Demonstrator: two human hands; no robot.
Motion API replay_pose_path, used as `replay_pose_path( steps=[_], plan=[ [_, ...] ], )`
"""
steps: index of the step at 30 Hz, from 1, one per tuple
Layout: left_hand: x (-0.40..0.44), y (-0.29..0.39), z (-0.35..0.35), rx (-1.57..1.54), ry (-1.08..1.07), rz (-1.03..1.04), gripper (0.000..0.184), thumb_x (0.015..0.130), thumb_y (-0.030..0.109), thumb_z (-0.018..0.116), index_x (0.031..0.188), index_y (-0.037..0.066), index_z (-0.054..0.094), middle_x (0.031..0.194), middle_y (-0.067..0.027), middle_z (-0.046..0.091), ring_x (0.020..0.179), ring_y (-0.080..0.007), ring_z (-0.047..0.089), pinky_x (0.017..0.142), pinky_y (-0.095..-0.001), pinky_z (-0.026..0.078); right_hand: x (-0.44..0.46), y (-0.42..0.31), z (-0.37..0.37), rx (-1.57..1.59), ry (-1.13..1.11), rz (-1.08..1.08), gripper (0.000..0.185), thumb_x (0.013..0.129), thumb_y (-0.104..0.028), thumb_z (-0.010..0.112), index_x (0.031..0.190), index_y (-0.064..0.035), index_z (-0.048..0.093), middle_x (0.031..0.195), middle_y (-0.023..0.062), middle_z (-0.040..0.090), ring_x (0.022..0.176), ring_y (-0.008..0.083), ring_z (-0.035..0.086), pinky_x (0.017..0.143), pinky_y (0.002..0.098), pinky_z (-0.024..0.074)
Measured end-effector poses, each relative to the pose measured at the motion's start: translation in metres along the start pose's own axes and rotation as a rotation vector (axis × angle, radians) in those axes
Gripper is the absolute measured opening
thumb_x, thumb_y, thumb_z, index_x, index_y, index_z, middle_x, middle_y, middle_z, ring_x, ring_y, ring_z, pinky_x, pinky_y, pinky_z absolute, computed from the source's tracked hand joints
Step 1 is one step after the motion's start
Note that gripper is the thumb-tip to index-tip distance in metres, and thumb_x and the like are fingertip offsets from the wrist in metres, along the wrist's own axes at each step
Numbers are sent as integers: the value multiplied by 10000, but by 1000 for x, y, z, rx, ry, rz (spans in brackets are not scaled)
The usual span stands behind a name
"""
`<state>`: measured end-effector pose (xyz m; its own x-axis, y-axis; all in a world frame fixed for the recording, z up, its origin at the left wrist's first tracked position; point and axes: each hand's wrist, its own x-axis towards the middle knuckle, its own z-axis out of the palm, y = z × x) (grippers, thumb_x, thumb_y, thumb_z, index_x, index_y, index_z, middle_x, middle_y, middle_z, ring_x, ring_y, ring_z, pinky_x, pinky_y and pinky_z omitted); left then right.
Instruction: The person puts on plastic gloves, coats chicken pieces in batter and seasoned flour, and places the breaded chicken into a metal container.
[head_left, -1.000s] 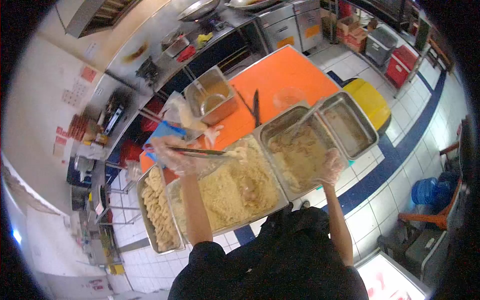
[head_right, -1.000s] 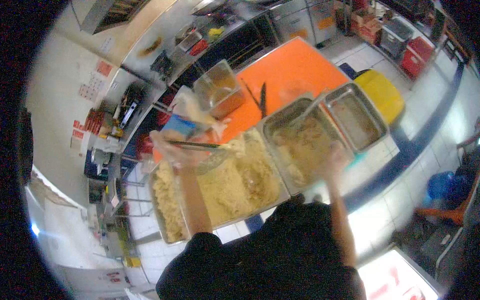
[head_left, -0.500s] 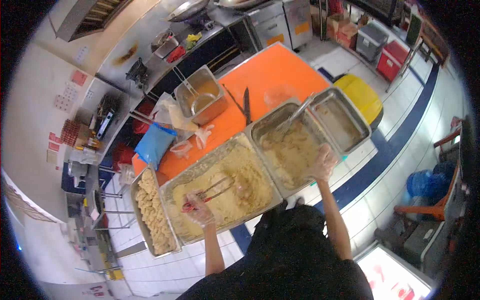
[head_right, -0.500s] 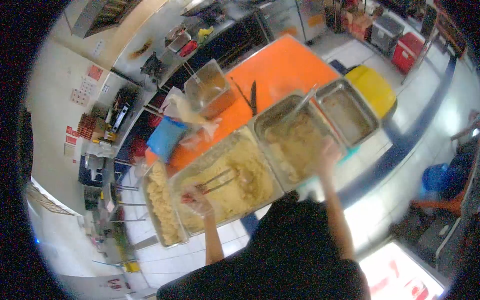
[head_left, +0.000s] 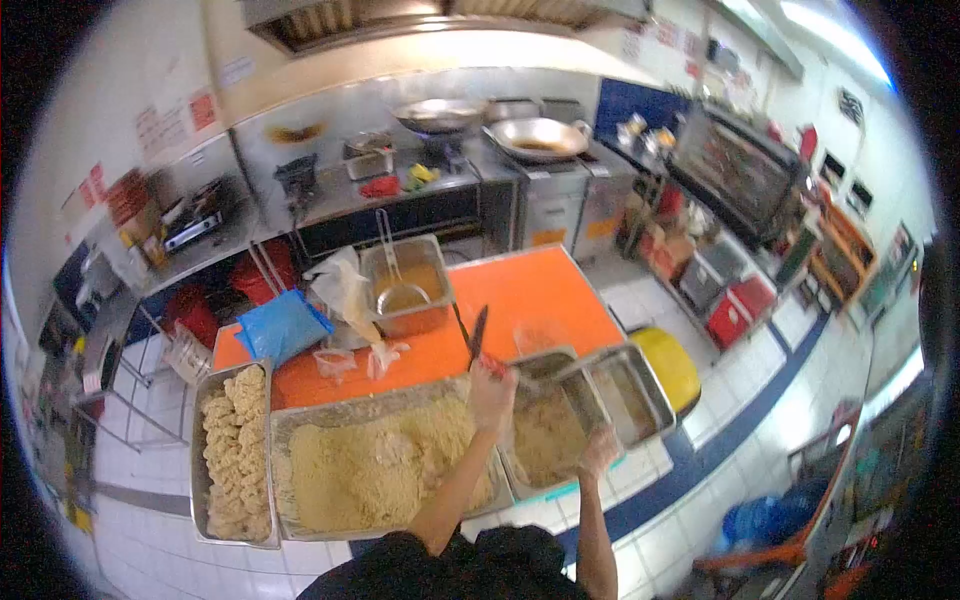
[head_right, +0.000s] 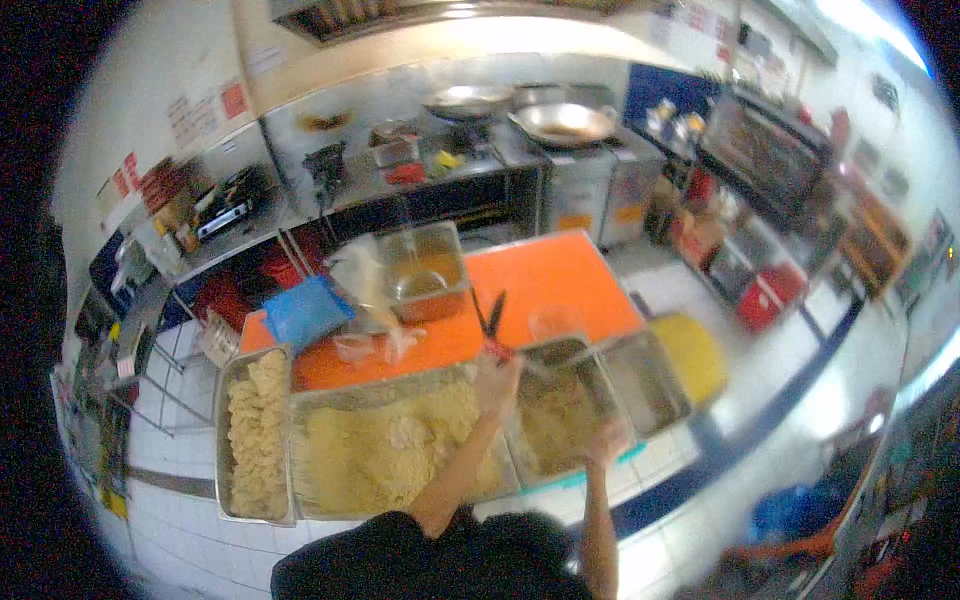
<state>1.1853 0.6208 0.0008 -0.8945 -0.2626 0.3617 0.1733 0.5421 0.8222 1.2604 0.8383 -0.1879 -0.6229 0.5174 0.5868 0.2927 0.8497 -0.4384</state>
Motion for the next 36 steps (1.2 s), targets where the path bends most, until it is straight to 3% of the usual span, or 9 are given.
replay_pose_path(
  steps=[6,9,11,15,22,27,32,35,36],
  plan=[
    [-27,-94,-134,-294,-390,-130,308,860,239,567,1096,43,537,1007,-160,596,927,-348,571,827,-388,465,6,-29,-26,-840,366,-490,289,886,-264,501,1000,-23,613,751,174,605,776,365,588,721,478,441],
    [-27,-178,-167,-359,-475,-265,335,874,245,565,1145,51,538,1068,-164,599,949,-353,576,830,-394,471,21,-93,-77,52,-279,252,307,929,-264,452,903,-17,632,790,187,605,781,340,584,712,459,439],
    [-41,-233,-196,-155,-416,-186,311,879,253,560,1121,59,565,1056,-166,612,945,-357,581,821,-403,473,4,-81,-56,440,-32,368,381,961,-296,404,786,-34,619,778,167,597,752,329,574,685,435,434],
    [-76,-257,-289,367,-579,-262,352,893,386,480,1021,98,638,985,-179,648,935,-359,597,823,-444,464,-55,-108,-39,63,48,-266,327,923,-294,446,755,-58,598,717,125,549,714,260,544,681,418,428],
    [-76,-313,-287,217,-770,-378,389,921,385,463,1122,74,580,1087,-160,612,1018,-316,564,897,-416,429,-125,-195,-27,-60,-941,-353,292,846,-275,474,726,-57,627,701,180,626,747,358,619,706,471,478],
    [-98,-305,-213,-160,-853,-338,424,941,384,452,1195,56,540,1159,-146,586,1077,-286,540,950,-397,404,-150,-209,-27,-176,-1026,-461,293,847,-241,457,751,-19,622,781,223,635,757,402,624,706,503,487],
    [-138,-301,-205,-768,-771,-1391,465,962,384,440,1267,39,499,1232,-133,560,1136,-255,516,1003,-377,379,-167,-202,-31,-8,-931,-196,274,816,-237,477,786,-9,625,822,225,634,778,417,611,709,518,472],
    [-131,-319,-228,-59,-684,8,496,945,424,435,1235,29,511,1119,-147,614,1053,-289,566,923,-411,433,-171,-191,-33,-52,-1006,-362,261,802,-227,487,798,-7,629,834,227,634,796,404,616,714,524,469],
    [-126,-317,-227,-5,-802,-86,523,941,445,428,1254,33,500,1144,-148,602,1071,-287,555,932,-401,425,-168,-186,-25,-131,-1116,-461,252,797,-217,491,805,-9,632,844,229,633,812,396,618,720,528,465]
  ],
)
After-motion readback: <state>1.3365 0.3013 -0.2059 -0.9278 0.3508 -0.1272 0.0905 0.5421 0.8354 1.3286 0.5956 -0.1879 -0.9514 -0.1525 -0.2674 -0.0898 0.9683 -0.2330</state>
